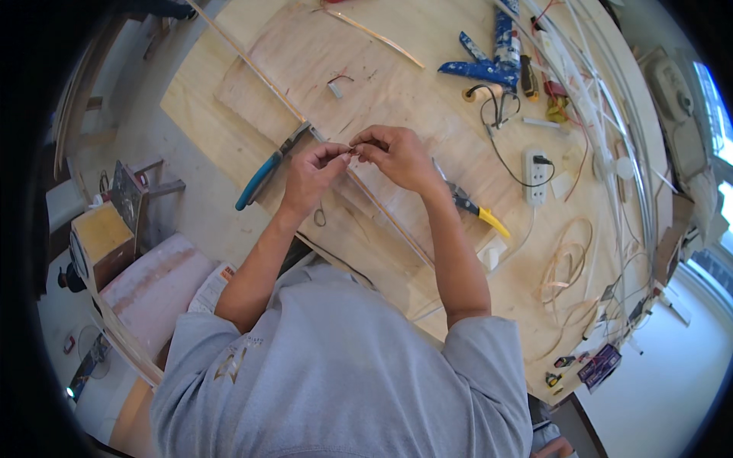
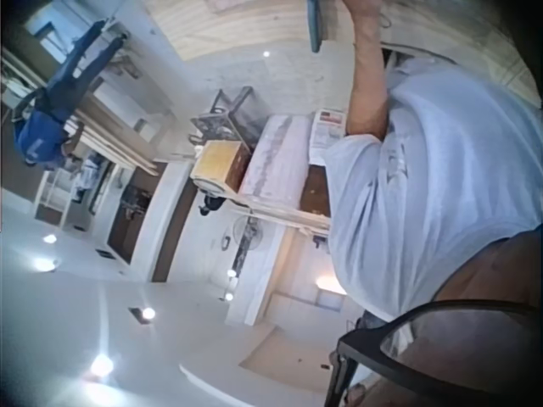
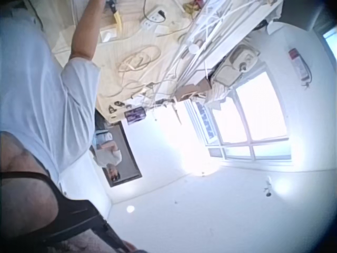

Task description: Soldering wires and assembling electrical components on a wooden workbench at a construction site.

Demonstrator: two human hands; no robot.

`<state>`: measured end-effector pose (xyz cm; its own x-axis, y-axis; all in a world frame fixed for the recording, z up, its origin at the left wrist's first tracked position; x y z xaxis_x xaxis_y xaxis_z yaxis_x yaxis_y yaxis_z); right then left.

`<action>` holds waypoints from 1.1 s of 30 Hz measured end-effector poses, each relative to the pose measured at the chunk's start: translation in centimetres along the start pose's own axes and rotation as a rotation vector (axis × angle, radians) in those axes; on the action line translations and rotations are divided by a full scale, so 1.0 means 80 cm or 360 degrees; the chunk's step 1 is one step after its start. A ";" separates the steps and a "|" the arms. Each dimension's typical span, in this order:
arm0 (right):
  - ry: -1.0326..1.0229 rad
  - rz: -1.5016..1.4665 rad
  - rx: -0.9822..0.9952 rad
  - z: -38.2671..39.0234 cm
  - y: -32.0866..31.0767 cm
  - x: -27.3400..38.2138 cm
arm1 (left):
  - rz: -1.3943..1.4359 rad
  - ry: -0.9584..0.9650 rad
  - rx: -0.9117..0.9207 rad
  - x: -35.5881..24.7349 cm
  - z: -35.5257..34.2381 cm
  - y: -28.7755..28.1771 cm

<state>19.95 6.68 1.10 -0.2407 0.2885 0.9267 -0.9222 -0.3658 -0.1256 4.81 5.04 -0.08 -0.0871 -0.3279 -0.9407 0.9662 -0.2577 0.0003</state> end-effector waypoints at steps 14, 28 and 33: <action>-0.0559 0.0688 -0.0023 0.010 -0.002 0.046 | -0.0167 0.0147 0.0044 0.002 -0.005 0.006; -0.0339 0.0458 -0.0115 0.012 -0.016 0.021 | -0.0245 0.0284 -0.0047 -0.005 0.000 0.003; -0.0388 0.0350 0.0011 0.007 0.000 0.017 | -0.0215 0.0329 -0.0061 0.003 0.000 0.003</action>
<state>19.82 6.59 2.54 -0.3534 -0.0178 0.9353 -0.8539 -0.4022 -0.3303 5.01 4.94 -0.31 -0.1685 -0.0988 -0.9807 0.9580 -0.2506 -0.1393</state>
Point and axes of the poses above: each hand's wrist, its own z-axis away from the middle knuckle, its own y-axis out of the palm, x = y × z, the point moved 7 cm from there along -z, towards the middle knuckle, and after that the axes turned 1 degree about y, right-handed, at the moved point
